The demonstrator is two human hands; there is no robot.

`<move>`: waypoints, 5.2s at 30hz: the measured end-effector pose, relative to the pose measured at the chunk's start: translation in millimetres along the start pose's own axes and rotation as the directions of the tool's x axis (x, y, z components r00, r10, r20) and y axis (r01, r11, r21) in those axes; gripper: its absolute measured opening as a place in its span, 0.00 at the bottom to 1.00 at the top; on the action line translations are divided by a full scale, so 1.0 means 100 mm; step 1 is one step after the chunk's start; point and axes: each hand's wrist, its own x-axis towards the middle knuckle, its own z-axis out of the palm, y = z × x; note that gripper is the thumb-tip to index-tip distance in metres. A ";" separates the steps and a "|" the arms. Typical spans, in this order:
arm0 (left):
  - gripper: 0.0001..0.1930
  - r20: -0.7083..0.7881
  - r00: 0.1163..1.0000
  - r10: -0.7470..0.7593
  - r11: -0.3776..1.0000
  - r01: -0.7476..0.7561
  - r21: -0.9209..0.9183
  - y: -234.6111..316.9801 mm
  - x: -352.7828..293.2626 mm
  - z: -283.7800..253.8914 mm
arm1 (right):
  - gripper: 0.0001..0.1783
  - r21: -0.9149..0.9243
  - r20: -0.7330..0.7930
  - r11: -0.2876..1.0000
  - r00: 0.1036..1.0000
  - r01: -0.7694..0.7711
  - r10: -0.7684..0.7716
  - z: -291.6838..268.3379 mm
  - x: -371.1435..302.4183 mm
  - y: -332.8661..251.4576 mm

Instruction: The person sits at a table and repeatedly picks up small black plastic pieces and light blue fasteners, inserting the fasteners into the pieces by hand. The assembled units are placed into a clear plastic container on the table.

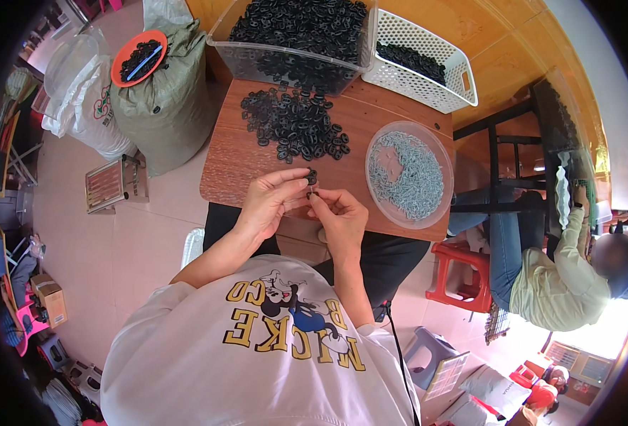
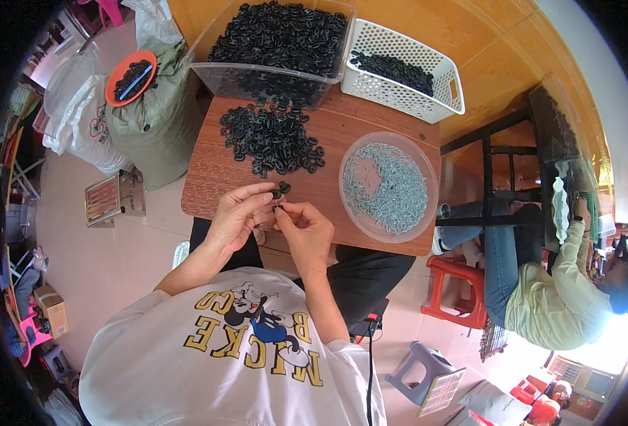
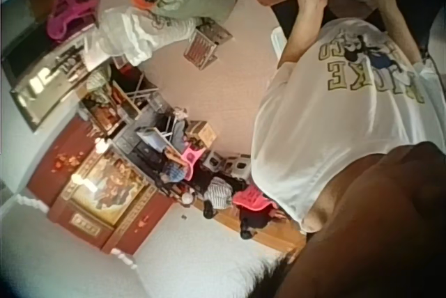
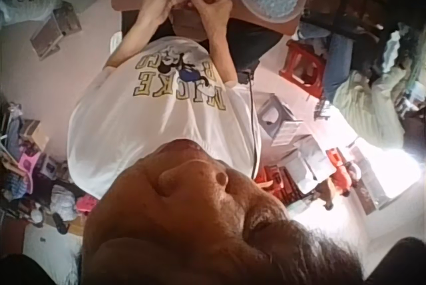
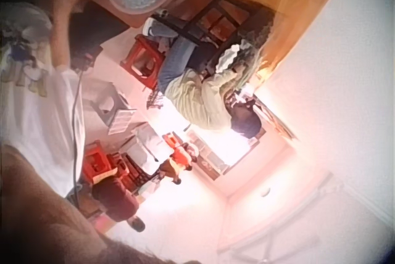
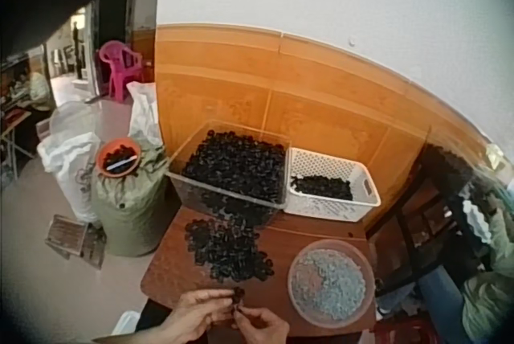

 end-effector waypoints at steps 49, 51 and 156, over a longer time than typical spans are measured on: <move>0.12 0.014 0.999 0.051 0.981 -0.053 0.189 -0.11 -0.06 -0.12 | 0.05 0.017 0.028 1.000 1.000 -0.012 0.011 -0.05 -0.02 0.14; 0.12 0.046 0.992 0.116 0.955 -0.124 0.269 -0.11 -0.06 -0.12 | 0.05 0.028 0.020 0.999 1.000 -0.021 0.020 -0.04 -0.02 0.14; 0.11 0.321 0.798 0.510 0.145 -0.447 0.882 0.00 0.19 0.06 | 0.07 0.400 0.049 0.916 0.999 -0.021 0.002 -1.03 -0.41 0.85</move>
